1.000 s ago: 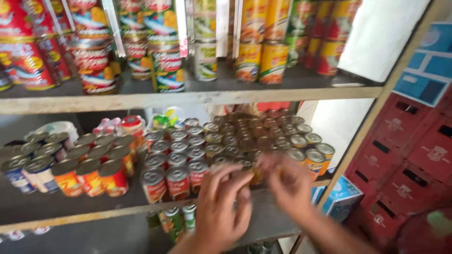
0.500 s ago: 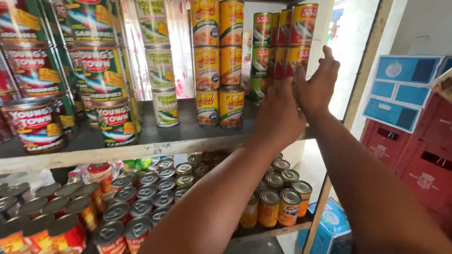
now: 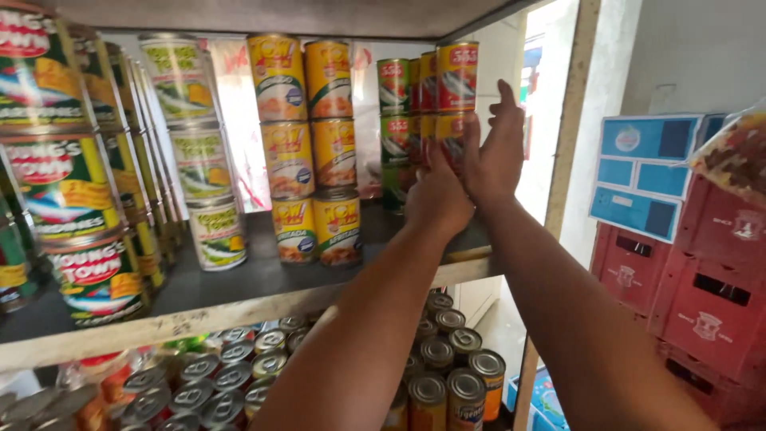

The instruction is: Stocking and organizing various canned food products on grocery store shelves.

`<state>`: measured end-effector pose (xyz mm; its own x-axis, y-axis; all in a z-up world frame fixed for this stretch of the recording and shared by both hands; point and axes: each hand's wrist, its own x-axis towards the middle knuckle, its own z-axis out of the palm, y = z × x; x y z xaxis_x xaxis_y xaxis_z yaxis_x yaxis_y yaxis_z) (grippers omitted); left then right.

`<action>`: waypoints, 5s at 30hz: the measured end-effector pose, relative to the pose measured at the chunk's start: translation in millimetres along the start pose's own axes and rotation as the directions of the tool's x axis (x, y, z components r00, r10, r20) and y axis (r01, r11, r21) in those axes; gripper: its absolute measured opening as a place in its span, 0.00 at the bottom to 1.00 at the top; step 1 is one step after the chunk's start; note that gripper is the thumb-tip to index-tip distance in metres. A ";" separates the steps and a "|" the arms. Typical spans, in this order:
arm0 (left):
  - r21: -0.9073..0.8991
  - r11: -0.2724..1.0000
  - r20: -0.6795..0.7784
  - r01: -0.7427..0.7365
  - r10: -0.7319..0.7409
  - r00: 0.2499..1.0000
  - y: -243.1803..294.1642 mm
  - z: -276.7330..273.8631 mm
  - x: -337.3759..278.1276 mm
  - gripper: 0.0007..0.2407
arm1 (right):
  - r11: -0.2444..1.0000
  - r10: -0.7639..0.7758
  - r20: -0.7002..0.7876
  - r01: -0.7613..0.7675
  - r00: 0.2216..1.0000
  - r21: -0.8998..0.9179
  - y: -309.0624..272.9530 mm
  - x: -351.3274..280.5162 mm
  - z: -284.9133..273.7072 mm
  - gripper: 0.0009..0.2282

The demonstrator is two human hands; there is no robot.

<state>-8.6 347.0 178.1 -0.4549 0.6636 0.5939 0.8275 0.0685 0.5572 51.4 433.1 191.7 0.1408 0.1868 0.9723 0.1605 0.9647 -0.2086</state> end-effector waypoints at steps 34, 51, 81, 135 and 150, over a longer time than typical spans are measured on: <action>0.042 0.999 0.051 -0.029 0.027 0.998 -26.6 31.4 45.5 0.41 | 0.894 0.051 0.025 -0.057 0.998 0.444 14.6 12.3 23.6 0.29; -0.021 0.882 -0.134 -0.472 0.465 0.875 -8.1 -41.0 -52.4 0.40 | 0.735 -0.180 0.055 0.097 0.982 0.671 -37.6 -9.0 -52.0 0.27; 0.098 0.952 0.240 0.291 -0.307 0.921 -207.8 -300.0 -552.2 0.34 | 0.041 0.071 0.925 -0.928 0.373 0.371 -387.8 -399.0 -136.6 0.27; 0.029 0.524 0.219 0.851 -0.834 0.506 -561.3 28.8 -1011.1 0.24 | 0.125 0.335 0.843 -0.867 -0.421 -0.483 -430.1 -991.3 -181.1 0.32; 0.601 0.620 0.226 0.504 -0.737 0.637 -565.2 -49.1 -931.7 0.20 | 0.338 -0.063 0.506 -0.495 -0.860 -0.800 -348.2 -965.4 -172.9 0.22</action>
<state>-68.7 -346.6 -661.7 -0.8254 0.5403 -0.1636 0.4813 0.8250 0.2962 28.5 -115.2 -692.7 -0.6255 -0.1272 -0.7698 0.7663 0.0856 -0.6368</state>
